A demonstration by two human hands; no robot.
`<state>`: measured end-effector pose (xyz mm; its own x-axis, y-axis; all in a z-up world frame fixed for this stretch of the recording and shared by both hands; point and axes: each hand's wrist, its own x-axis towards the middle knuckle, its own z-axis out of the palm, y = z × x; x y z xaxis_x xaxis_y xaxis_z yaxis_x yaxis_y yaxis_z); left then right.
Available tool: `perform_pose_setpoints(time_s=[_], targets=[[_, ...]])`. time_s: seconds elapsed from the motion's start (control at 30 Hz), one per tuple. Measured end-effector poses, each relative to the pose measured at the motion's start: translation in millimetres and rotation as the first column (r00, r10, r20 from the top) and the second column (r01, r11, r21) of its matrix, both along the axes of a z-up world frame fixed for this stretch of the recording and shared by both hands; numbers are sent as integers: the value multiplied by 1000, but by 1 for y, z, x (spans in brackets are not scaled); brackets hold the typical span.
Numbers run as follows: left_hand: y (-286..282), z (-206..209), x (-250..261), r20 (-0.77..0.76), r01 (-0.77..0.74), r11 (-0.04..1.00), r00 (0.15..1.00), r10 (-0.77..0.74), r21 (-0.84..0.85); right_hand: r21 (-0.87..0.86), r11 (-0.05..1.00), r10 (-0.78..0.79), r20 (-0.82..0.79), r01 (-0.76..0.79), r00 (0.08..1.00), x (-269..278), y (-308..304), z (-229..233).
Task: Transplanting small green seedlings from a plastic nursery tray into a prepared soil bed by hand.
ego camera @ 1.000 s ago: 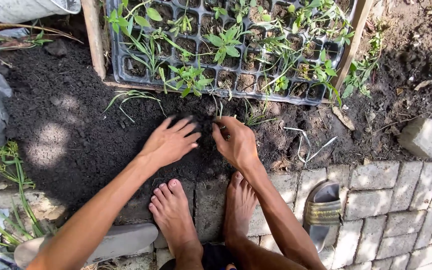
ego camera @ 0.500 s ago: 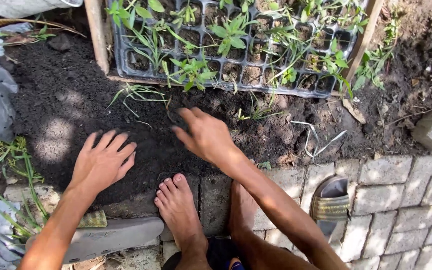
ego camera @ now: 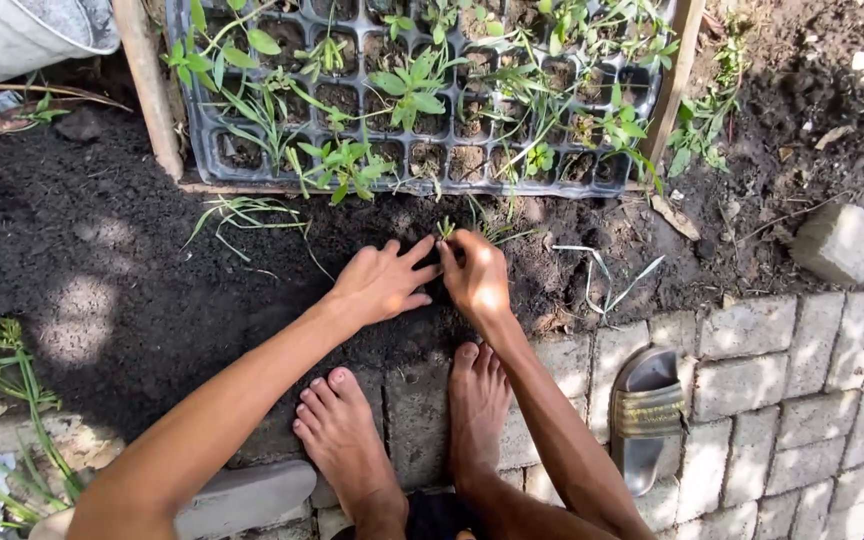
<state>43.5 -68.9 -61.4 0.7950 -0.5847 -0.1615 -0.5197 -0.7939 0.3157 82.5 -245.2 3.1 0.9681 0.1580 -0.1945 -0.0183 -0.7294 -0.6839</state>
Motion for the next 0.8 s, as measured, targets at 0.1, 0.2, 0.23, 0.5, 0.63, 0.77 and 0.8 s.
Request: perform_pose_setpoints(time_s=[0.1,0.2,0.23,0.5,0.63,0.77,0.8], targets=[[20,14,-13,-187,19,998,982,-7,64,18,1000,10,-7,-10,1000,-7,-6,-14],[34,22,-13,-74,5,987,997,7,161,90,996,-9,32,6,999,-5,-9,-22],[29,29,-9,-74,12,994,997,-4,107,96,995,-16,35,12,999,-7,-8,-19],[3,2,-2,-9,6,1000,1000,-5,5,104,994,-48,23,45,999,-3,-6,0],[46,3,-24,-60,6,987,998,4,161,115,992,-62,26,58,998,-4,-6,5],[51,26,-19,206,7,997,978,-25,83,67,997,-50,3,49,999,-2,-9,16],[39,23,-13,203,11,997,979,-27,78,62,997,-53,0,53,999,-1,-7,27]])
